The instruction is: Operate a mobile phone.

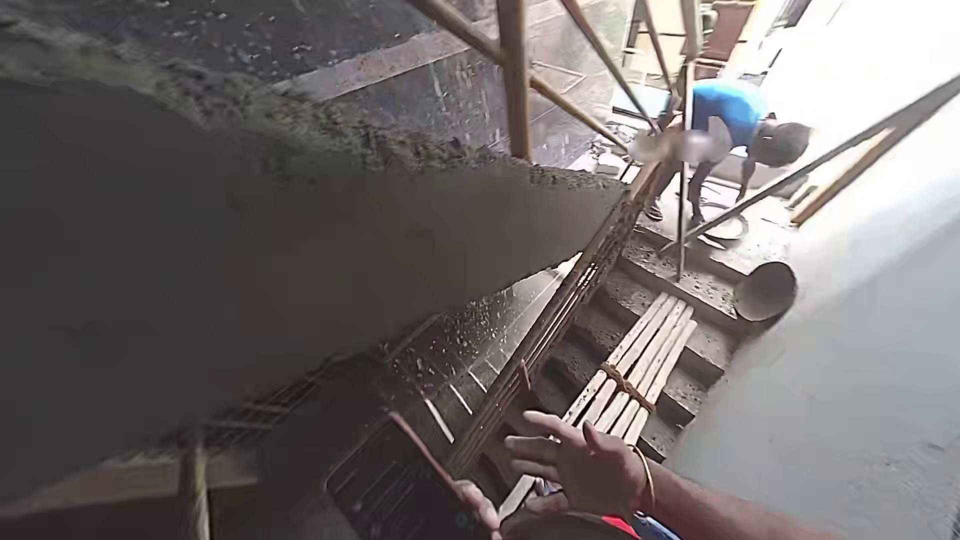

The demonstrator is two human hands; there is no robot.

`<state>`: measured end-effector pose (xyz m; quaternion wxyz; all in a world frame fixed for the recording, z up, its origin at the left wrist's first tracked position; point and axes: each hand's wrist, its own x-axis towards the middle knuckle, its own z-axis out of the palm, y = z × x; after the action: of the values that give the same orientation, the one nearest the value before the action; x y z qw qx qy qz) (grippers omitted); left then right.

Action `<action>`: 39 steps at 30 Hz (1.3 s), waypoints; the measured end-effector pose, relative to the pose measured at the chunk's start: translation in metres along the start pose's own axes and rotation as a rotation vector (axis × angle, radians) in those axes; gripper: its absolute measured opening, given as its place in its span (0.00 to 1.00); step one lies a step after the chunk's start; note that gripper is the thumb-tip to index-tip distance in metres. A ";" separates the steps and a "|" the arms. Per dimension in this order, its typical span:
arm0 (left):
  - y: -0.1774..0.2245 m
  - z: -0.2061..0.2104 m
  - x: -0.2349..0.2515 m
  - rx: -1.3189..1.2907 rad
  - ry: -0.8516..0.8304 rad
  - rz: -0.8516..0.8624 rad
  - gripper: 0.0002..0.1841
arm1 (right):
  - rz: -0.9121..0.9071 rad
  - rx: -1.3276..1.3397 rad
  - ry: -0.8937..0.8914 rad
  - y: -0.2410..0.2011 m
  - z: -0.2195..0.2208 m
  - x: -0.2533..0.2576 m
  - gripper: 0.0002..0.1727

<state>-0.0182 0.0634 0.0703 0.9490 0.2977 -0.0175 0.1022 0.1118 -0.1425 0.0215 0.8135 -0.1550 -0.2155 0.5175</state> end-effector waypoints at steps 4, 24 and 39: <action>0.005 0.001 -0.012 -0.038 -0.023 0.088 0.51 | 0.277 -0.278 -0.039 0.023 -0.018 -0.012 0.51; 0.079 -0.029 -0.074 -0.069 -0.040 0.314 0.49 | -0.265 -1.602 0.292 0.068 0.027 0.114 0.34; 0.122 -0.038 -0.128 -0.152 0.177 0.452 0.41 | -0.623 -1.658 -0.407 0.130 0.149 0.145 0.16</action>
<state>-0.1695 0.1592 0.0957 0.9196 0.2039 -0.0078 0.3357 -0.0115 0.0482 0.1152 0.4904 -0.5311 -0.6904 -0.0294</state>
